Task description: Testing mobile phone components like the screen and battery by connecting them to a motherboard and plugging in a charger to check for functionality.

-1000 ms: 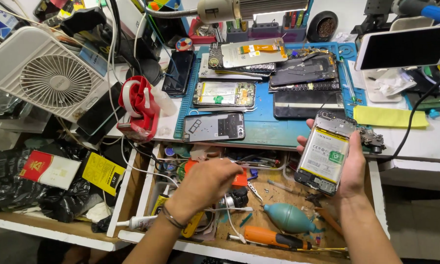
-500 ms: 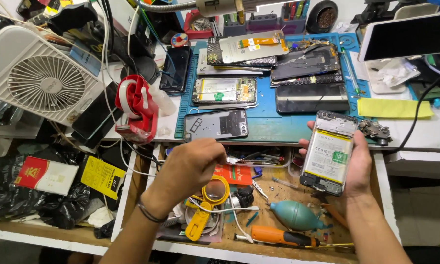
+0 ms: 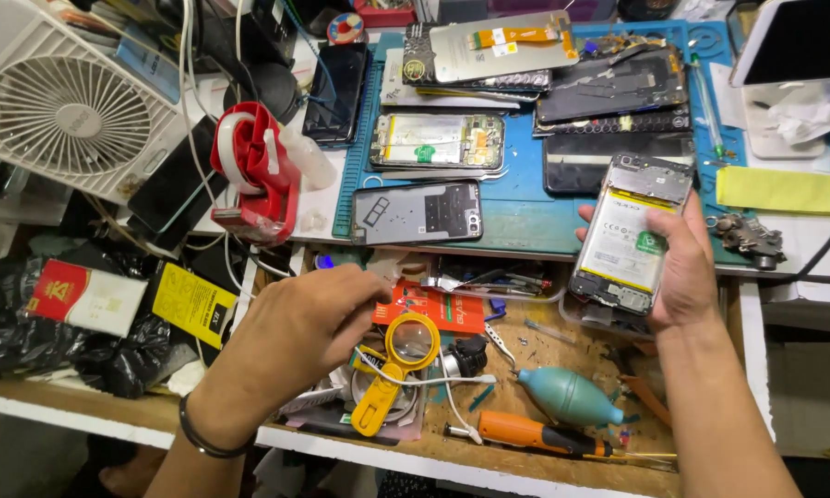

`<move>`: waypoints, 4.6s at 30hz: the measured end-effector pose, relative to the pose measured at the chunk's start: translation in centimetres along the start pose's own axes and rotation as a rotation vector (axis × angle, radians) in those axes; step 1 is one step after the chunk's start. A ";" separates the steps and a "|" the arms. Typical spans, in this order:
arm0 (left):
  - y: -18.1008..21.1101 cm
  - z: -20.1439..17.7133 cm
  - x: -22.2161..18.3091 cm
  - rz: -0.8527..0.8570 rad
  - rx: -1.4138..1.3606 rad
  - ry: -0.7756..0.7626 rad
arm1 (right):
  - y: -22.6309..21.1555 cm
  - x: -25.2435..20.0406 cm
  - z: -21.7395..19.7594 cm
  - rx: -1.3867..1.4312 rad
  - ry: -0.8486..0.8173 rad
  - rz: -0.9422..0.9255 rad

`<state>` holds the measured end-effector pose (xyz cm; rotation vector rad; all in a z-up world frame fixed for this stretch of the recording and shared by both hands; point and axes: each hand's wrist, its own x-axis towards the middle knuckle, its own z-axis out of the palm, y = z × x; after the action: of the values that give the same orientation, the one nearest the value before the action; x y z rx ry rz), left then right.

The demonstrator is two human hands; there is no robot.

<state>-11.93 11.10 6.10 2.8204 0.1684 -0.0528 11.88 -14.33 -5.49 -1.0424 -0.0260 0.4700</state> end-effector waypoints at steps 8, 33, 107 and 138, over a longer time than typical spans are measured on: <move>-1.2 1.1 -1.7 -0.316 0.087 -0.196 | 1.6 0.9 -2.8 -0.155 -0.141 -0.065; 1.0 9.0 1.8 0.369 0.072 0.344 | -1.4 -2.6 1.1 -0.227 -0.023 -0.142; 3.3 18.1 15.8 0.257 -0.109 0.782 | -0.3 -1.5 -1.7 -0.498 -0.100 -0.247; 5.3 16.8 -0.6 0.523 0.171 -0.206 | -0.4 -6.0 -0.1 0.119 0.330 -0.028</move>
<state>-12.18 0.81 -8.16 2.9043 -0.6442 -0.2466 6.67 -16.85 -3.99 -0.9904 0.2773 0.2665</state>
